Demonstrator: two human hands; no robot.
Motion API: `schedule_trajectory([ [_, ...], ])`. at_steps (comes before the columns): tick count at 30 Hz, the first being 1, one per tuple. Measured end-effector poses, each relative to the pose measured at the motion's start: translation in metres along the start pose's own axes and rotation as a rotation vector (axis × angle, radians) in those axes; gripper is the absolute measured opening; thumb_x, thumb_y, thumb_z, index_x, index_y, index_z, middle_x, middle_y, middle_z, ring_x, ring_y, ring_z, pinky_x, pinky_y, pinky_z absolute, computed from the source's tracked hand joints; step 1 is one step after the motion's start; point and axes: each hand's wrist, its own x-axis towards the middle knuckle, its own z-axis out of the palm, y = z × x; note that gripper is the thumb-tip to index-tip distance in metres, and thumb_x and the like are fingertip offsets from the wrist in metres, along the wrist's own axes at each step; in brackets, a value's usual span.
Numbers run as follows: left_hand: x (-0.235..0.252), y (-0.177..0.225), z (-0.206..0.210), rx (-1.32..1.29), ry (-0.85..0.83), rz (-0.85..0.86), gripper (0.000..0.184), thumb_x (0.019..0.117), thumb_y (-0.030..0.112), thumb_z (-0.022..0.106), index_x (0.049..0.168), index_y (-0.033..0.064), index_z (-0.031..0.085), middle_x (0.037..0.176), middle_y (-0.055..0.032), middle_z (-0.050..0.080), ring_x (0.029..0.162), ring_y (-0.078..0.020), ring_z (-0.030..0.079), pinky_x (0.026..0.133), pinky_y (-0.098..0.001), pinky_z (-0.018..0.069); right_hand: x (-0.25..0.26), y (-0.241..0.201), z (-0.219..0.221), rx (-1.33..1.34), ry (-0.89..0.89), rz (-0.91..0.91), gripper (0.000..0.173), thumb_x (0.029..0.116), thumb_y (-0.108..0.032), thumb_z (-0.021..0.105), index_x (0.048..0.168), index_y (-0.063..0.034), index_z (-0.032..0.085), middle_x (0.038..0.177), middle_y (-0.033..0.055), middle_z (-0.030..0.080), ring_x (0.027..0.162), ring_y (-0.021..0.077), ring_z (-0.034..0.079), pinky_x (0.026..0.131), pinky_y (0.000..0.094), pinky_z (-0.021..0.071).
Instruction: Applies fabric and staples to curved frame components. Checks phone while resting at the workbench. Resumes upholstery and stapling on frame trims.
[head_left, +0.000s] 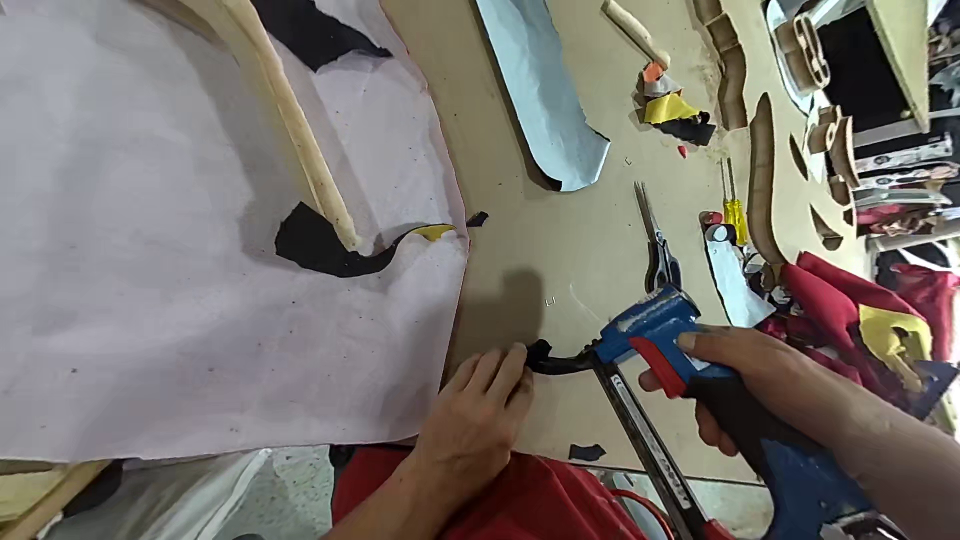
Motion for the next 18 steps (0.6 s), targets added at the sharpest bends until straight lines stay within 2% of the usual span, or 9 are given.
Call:
schedule_trajectory([
  [2, 0.007, -0.001, 0.005, 0.032, -0.014, 0.046, 0.025, 0.0978, 0.012, 0.053, 0.11, 0.0104, 0.074, 0.122, -0.0127, 0.071, 0.099, -0.0268, 0.072, 0.082, -0.0378, 0.0599, -0.001, 0.02, -0.006, 0.055, -0.027, -0.026, 0.035, 0.1079, -0.032, 0.03, 0.122, -0.0119, 0.055, 0.105, 0.0144, 0.075, 0.059, 0.0229, 0.07, 0.051, 0.0332, 0.06],
  [4, 0.012, 0.005, 0.016, 0.035, 0.009, 0.103, 0.026, 0.0973, 0.005, 0.053, 0.113, 0.0075, 0.074, 0.11, -0.0122, 0.073, 0.086, -0.0245, 0.071, 0.074, -0.0346, 0.0591, 0.0, 0.041, -0.01, 0.117, -0.057, -0.038, 0.036, 0.1076, -0.033, 0.03, 0.123, -0.012, 0.055, 0.107, 0.0144, 0.075, 0.06, 0.0229, 0.071, 0.051, 0.0327, 0.0599],
  [6, 0.018, 0.015, 0.031, 0.026, 0.037, 0.158, 0.025, 0.0958, 0.003, 0.053, 0.11, 0.006, 0.074, 0.101, -0.0096, 0.073, 0.079, -0.022, 0.07, 0.068, -0.0327, 0.058, -0.001, 0.055, -0.011, 0.176, -0.063, -0.044, 0.035, 0.1086, -0.032, 0.031, 0.124, -0.0119, 0.054, 0.106, 0.0144, 0.075, 0.06, 0.0233, 0.071, 0.051, 0.0331, 0.0604],
  [9, 0.023, 0.027, 0.043, 0.032, 0.03, 0.226, 0.023, 0.094, 0.002, 0.054, 0.104, 0.005, 0.075, 0.097, -0.009, 0.072, 0.074, -0.021, 0.068, 0.064, -0.0319, 0.056, -0.004, 0.067, -0.012, 0.243, -0.04, -0.059, 0.035, 0.1103, -0.029, 0.028, 0.124, -0.011, 0.054, 0.105, 0.0145, 0.075, 0.059, 0.0239, 0.071, 0.05, 0.0331, 0.0606],
  [11, 0.023, 0.028, 0.044, 0.051, 0.01, 0.256, 0.024, 0.0944, 0.002, 0.054, 0.105, 0.005, 0.075, 0.101, -0.0091, 0.072, 0.076, -0.0213, 0.067, 0.065, -0.0324, 0.0554, -0.002, 0.069, -0.011, 0.267, -0.018, -0.058, 0.035, 0.1115, -0.029, 0.027, 0.125, -0.0105, 0.053, 0.105, 0.0147, 0.075, 0.059, 0.0237, 0.071, 0.05, 0.0324, 0.0602],
  [14, 0.015, 0.028, 0.042, 0.118, -0.031, 0.292, 0.023, 0.0967, 0.003, 0.052, 0.104, 0.0045, 0.074, 0.117, -0.0081, 0.071, 0.083, -0.0205, 0.067, 0.066, -0.033, 0.0542, 0.007, 0.062, -0.007, 0.279, 0.002, -0.044, 0.034, 0.1132, -0.029, 0.028, 0.124, -0.0088, 0.053, 0.104, 0.0154, 0.075, 0.059, 0.0241, 0.071, 0.05, 0.0325, 0.0602],
  [18, 0.008, 0.03, 0.039, 0.157, -0.07, 0.296, 0.029, 0.097, 0.002, 0.049, 0.113, 0.003, 0.073, 0.128, -0.009, 0.069, 0.089, -0.0207, 0.069, 0.068, -0.0333, 0.0542, 0.015, 0.048, 0.003, 0.245, 0.01, 0.013, 0.035, 0.1137, -0.033, 0.031, 0.123, -0.0088, 0.054, 0.101, 0.0155, 0.075, 0.058, 0.0246, 0.07, 0.049, 0.0328, 0.0597],
])
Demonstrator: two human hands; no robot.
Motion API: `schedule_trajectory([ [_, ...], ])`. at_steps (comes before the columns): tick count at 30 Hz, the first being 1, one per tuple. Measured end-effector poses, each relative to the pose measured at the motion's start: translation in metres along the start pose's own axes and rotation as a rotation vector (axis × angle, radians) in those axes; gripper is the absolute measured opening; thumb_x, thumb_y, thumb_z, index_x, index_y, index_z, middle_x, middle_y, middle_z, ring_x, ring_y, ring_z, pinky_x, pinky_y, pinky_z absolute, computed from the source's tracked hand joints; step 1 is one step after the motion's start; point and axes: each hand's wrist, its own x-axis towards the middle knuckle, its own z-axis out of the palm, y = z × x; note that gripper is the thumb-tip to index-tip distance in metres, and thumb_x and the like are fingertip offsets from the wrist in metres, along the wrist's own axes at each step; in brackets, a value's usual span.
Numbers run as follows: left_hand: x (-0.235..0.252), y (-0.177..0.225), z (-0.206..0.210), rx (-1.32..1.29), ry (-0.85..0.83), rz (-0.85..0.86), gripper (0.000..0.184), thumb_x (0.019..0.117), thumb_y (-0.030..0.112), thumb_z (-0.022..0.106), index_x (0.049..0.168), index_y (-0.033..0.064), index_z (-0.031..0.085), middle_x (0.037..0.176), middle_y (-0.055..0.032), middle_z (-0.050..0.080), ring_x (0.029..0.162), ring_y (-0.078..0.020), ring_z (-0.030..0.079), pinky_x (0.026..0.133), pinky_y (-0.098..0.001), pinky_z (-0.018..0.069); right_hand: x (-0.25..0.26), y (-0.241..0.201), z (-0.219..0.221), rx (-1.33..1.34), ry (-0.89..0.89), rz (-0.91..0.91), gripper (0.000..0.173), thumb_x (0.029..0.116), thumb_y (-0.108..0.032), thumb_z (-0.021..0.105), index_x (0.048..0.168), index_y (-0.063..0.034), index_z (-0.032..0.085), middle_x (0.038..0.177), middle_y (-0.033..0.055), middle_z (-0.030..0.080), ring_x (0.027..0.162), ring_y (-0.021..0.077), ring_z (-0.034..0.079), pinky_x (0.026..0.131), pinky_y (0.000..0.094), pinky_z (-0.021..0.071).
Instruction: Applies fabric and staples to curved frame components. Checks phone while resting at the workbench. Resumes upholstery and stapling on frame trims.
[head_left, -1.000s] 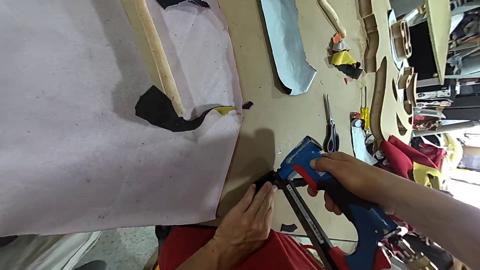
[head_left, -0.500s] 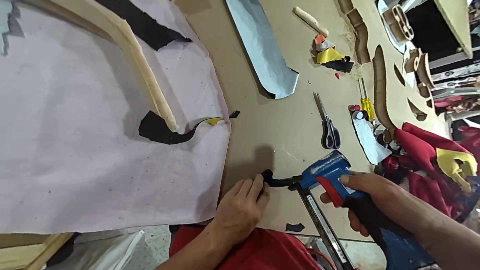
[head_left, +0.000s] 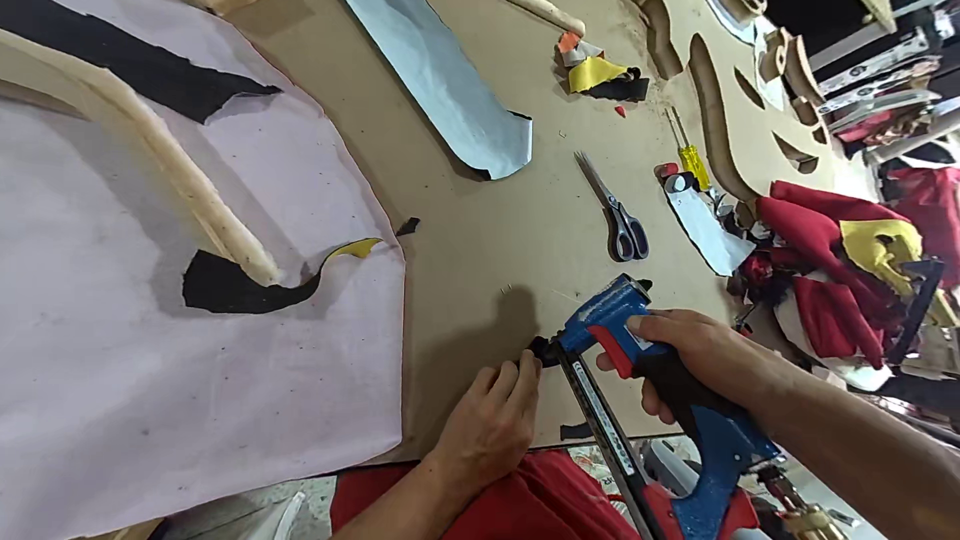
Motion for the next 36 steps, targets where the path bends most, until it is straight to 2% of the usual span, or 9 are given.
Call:
schedule_trajectory([
  [6, -0.009, -0.006, -0.003, -0.052, -0.027, -0.001, 0.033, 0.095, 0.005, 0.049, 0.118, 0.0041, 0.073, 0.134, -0.0082, 0.067, 0.099, -0.0209, 0.068, 0.073, -0.0348, 0.0527, 0.005, -0.006, 0.012, 0.002, 0.017, 0.046, 0.035, 0.1137, -0.032, 0.03, 0.121, -0.0081, 0.054, 0.101, 0.0148, 0.074, 0.059, 0.0237, 0.071, 0.05, 0.0319, 0.0598],
  [12, -0.01, -0.012, -0.007, -0.022, -0.054, -0.025, 0.035, 0.0947, 0.008, 0.049, 0.118, 0.0136, 0.073, 0.135, -0.0009, 0.068, 0.109, -0.0197, 0.066, 0.078, -0.0377, 0.0486, 0.007, -0.016, 0.018, -0.015, 0.065, 0.111, 0.037, 0.114, -0.032, 0.029, 0.119, -0.0074, 0.056, 0.099, 0.0148, 0.074, 0.058, 0.0233, 0.07, 0.05, 0.0318, 0.0596],
  [17, -0.007, -0.014, -0.005, -0.05, -0.038, -0.062, 0.036, 0.0938, 0.008, 0.049, 0.119, 0.0176, 0.073, 0.128, 0.0002, 0.069, 0.104, -0.0199, 0.065, 0.077, -0.0375, 0.0476, 0.009, -0.026, 0.022, -0.06, 0.086, 0.164, 0.036, 0.1137, -0.033, 0.032, 0.118, -0.0074, 0.056, 0.099, 0.016, 0.074, 0.057, 0.0238, 0.07, 0.049, 0.0322, 0.0593],
  [21, -0.007, -0.014, -0.005, -0.058, -0.047, -0.082, 0.038, 0.0934, 0.009, 0.051, 0.122, 0.0202, 0.073, 0.125, -0.0002, 0.07, 0.102, -0.0196, 0.065, 0.077, -0.0371, 0.0467, 0.015, -0.024, 0.014, -0.04, 0.038, 0.188, 0.04, 0.1135, -0.035, 0.029, 0.118, -0.0081, 0.059, 0.103, 0.0152, 0.075, 0.058, 0.0227, 0.07, 0.049, 0.0309, 0.0584],
  [30, -0.008, -0.015, -0.006, -0.056, -0.072, -0.074, 0.041, 0.0899, 0.012, 0.054, 0.126, 0.0212, 0.071, 0.127, -0.0016, 0.069, 0.105, -0.0208, 0.064, 0.077, -0.0383, 0.0464, 0.02, -0.012, 0.006, 0.033, -0.013, 0.232, 0.044, 0.1131, -0.038, 0.025, 0.12, -0.0091, 0.058, 0.102, 0.0145, 0.075, 0.057, 0.0193, 0.068, 0.048, 0.0275, 0.0562],
  [33, -0.008, -0.015, -0.006, -0.057, -0.076, -0.068, 0.042, 0.0878, 0.012, 0.057, 0.126, 0.0209, 0.071, 0.127, -0.0023, 0.069, 0.103, -0.0214, 0.064, 0.076, -0.0386, 0.0465, 0.019, -0.015, 0.01, 0.02, -0.002, 0.227, 0.043, 0.1131, -0.038, 0.027, 0.118, -0.0077, 0.058, 0.098, 0.0146, 0.074, 0.056, 0.0197, 0.068, 0.048, 0.0281, 0.0563],
  [36, -0.008, -0.016, -0.006, -0.056, -0.077, -0.061, 0.043, 0.0844, 0.015, 0.061, 0.126, 0.0199, 0.071, 0.127, -0.0029, 0.068, 0.103, -0.0217, 0.065, 0.076, -0.0392, 0.0474, 0.018, -0.021, 0.017, 0.004, 0.036, 0.247, 0.043, 0.113, -0.038, 0.029, 0.115, -0.0055, 0.057, 0.089, 0.0145, 0.074, 0.053, 0.0198, 0.067, 0.047, 0.0285, 0.0558],
])
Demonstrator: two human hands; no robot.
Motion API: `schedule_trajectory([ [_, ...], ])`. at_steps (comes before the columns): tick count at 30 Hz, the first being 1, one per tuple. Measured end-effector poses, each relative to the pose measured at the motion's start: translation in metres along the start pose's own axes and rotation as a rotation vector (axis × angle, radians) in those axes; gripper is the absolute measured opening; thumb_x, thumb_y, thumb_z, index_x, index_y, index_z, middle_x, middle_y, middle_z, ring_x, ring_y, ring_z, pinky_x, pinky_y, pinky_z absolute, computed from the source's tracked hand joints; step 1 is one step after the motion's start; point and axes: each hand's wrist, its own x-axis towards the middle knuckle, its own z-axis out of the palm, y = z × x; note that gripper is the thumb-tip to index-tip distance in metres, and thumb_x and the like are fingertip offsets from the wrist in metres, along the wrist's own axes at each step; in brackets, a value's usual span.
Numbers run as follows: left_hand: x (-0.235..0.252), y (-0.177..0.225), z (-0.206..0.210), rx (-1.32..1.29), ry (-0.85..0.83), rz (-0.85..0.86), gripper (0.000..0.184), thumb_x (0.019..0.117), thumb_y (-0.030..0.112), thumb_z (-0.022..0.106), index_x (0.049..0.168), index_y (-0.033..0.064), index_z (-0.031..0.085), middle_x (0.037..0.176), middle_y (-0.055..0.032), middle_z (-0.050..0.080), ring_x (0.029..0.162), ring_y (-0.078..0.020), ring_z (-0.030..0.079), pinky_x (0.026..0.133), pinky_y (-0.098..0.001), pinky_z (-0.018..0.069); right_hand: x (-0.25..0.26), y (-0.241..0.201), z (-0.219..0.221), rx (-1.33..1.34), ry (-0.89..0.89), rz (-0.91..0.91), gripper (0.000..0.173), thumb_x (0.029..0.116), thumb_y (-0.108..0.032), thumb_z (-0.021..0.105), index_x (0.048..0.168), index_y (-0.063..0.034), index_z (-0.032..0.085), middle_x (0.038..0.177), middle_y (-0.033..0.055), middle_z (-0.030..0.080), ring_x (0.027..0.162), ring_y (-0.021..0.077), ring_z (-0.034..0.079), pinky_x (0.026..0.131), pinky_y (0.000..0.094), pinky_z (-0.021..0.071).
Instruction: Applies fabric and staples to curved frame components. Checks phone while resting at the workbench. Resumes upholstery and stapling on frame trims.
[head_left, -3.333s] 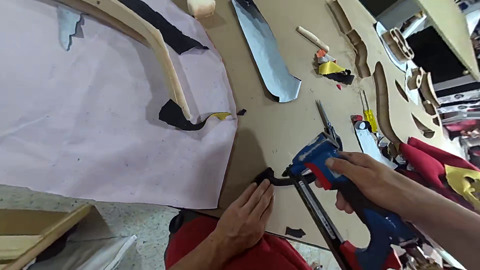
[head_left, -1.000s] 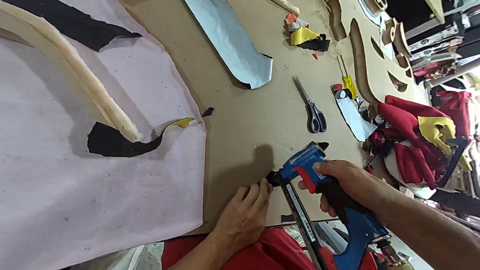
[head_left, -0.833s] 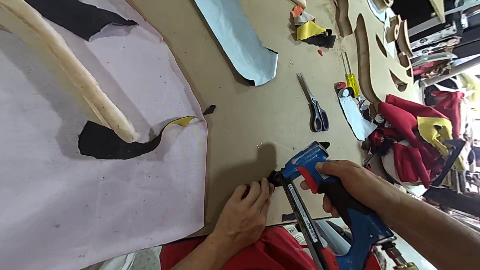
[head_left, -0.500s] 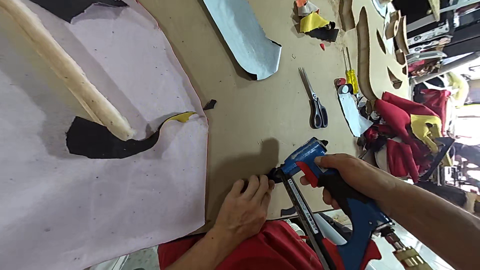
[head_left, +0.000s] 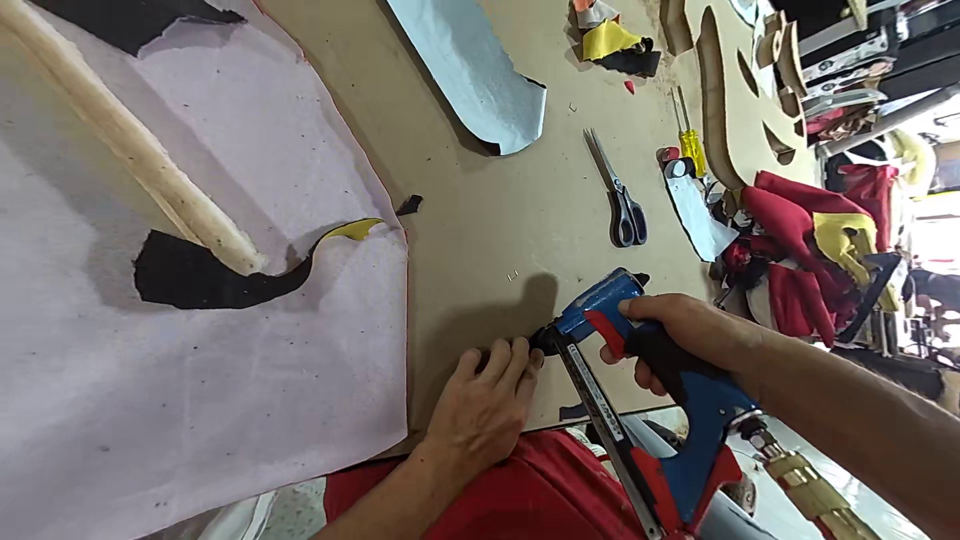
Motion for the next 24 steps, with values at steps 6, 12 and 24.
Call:
schedule_trajectory([
  [6, -0.003, 0.001, 0.001, -0.012, -0.023, 0.004, 0.04, 0.0924, 0.016, 0.052, 0.127, 0.0204, 0.071, 0.131, -0.0061, 0.066, 0.107, -0.0245, 0.064, 0.077, -0.0424, 0.0477, 0.001, 0.006, -0.022, -0.07, 0.061, -0.068, 0.047, 0.1114, -0.045, 0.03, 0.116, -0.0073, 0.058, 0.087, 0.0118, 0.075, 0.052, 0.0195, 0.067, 0.046, 0.0307, 0.0559],
  [12, 0.003, 0.004, 0.003, -0.08, 0.042, -0.049, 0.048, 0.1087, 0.043, 0.036, 0.12, 0.0188, 0.075, 0.125, -0.0025, 0.072, 0.114, -0.022, 0.066, 0.093, -0.0463, 0.0499, -0.004, 0.071, -0.107, -0.183, 0.493, -0.347, 0.035, 0.1122, -0.036, 0.039, 0.13, -0.0083, 0.053, 0.082, 0.018, 0.068, 0.057, 0.0286, 0.068, 0.053, 0.0439, 0.0604],
  [24, 0.06, 0.023, -0.022, -0.042, -0.362, -0.321, 0.051, 0.1004, 0.039, 0.061, 0.141, 0.0082, 0.062, 0.126, -0.0133, 0.066, 0.117, -0.0316, 0.063, 0.093, -0.0473, 0.0544, 0.127, 0.152, -0.126, -0.542, 1.01, -0.892, 0.062, 0.0894, -0.029, 0.076, 0.142, -0.0027, 0.057, 0.14, 0.0294, 0.055, 0.123, 0.0524, 0.056, 0.093, 0.0737, 0.0468],
])
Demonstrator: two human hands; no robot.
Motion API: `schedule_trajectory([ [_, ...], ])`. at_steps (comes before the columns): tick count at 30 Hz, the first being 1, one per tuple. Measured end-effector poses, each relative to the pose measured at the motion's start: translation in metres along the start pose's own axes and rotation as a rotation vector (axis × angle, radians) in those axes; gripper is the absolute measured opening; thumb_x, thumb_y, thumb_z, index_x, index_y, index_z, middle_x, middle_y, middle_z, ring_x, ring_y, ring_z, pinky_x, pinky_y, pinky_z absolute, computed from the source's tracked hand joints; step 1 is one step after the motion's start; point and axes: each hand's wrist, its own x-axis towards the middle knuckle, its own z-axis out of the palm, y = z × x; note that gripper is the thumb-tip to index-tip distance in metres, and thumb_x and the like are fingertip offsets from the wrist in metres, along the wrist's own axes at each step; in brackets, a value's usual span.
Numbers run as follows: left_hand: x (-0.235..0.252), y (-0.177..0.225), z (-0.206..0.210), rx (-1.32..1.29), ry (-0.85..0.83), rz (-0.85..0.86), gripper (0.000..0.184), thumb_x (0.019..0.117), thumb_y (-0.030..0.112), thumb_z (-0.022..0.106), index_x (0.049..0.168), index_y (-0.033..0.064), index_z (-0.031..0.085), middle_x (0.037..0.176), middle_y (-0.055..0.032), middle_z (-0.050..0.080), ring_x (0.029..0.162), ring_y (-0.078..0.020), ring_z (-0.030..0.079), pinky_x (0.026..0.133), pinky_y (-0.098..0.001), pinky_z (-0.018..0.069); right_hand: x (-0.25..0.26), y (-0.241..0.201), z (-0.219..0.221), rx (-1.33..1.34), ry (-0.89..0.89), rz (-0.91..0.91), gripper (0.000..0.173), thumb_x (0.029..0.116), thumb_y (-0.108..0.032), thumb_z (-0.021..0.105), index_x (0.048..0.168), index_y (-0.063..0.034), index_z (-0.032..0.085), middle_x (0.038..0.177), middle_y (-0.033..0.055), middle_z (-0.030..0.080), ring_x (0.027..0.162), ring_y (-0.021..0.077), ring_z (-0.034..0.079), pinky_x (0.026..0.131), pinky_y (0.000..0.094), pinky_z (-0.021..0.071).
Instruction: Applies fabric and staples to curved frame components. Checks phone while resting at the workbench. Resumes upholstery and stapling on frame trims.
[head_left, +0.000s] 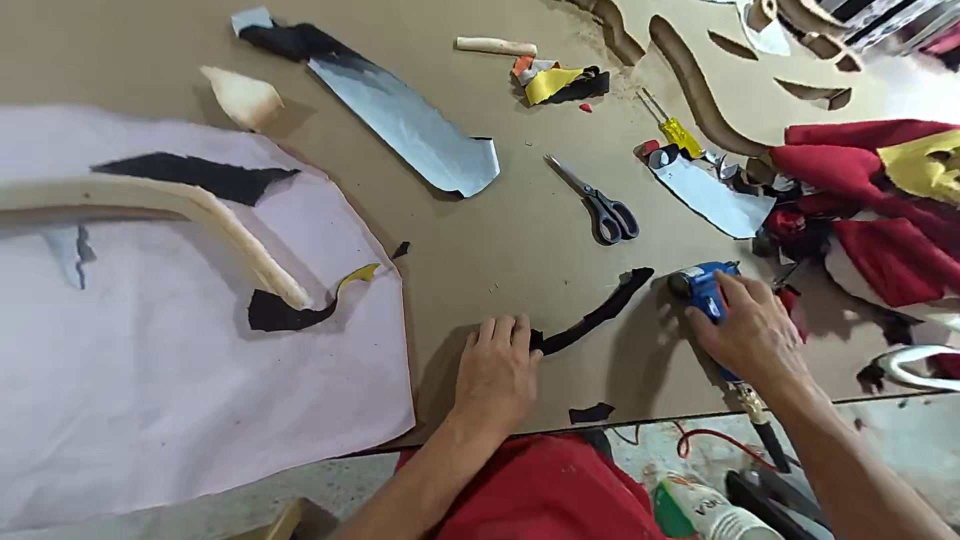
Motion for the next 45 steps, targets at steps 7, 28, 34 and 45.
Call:
schedule_trajectory([
  [7, 0.007, 0.014, -0.015, -0.177, -0.23, -0.16, 0.03, 0.1009, 0.03, 0.06, 0.122, 0.0113, 0.071, 0.125, -0.0106, 0.065, 0.118, -0.0272, 0.063, 0.101, -0.0436, 0.0519, 0.066, -0.079, 0.021, 0.21, -0.038, -0.115, 0.047, 0.0952, -0.026, 0.068, 0.137, -0.0054, 0.062, 0.134, 0.0224, 0.061, 0.122, 0.0412, 0.061, 0.097, 0.0613, 0.0517],
  [28, -0.029, -0.024, 0.041, 0.099, 0.646, 0.083, 0.016, 0.0889, 0.013, 0.062, 0.091, 0.0091, 0.077, 0.11, -0.0119, 0.072, 0.099, -0.0301, 0.069, 0.083, -0.0407, 0.0592, 0.126, -0.097, 0.016, 0.031, -0.242, -0.04, 0.034, 0.09, -0.033, 0.066, 0.07, -0.0063, 0.062, 0.07, 0.0165, 0.062, 0.073, 0.0381, 0.065, 0.059, 0.0603, 0.0471],
  [34, -0.031, -0.026, 0.046, 0.109, 0.623, 0.131, 0.031, 0.0885, 0.005, 0.063, 0.113, 0.0142, 0.078, 0.113, -0.0109, 0.071, 0.102, -0.0291, 0.068, 0.083, -0.0405, 0.0599, 0.021, -0.079, -0.018, 0.81, -0.492, 0.027, 0.019, 0.1007, -0.01, 0.061, 0.116, -0.0066, 0.071, 0.092, 0.0088, 0.075, 0.065, 0.0186, 0.066, 0.053, 0.0345, 0.0535],
  [45, -0.043, -0.035, 0.048, 0.046, 0.662, 0.153, 0.02, 0.0946, 0.01, 0.062, 0.104, 0.0081, 0.08, 0.121, -0.0062, 0.074, 0.107, -0.0225, 0.071, 0.087, -0.0327, 0.0606, -0.115, -0.066, 0.016, 1.051, -1.404, 0.268, 0.056, 0.0787, -0.07, 0.073, 0.093, -0.0165, 0.069, 0.075, -0.0014, 0.066, 0.059, 0.0098, 0.063, 0.047, 0.0245, 0.0508],
])
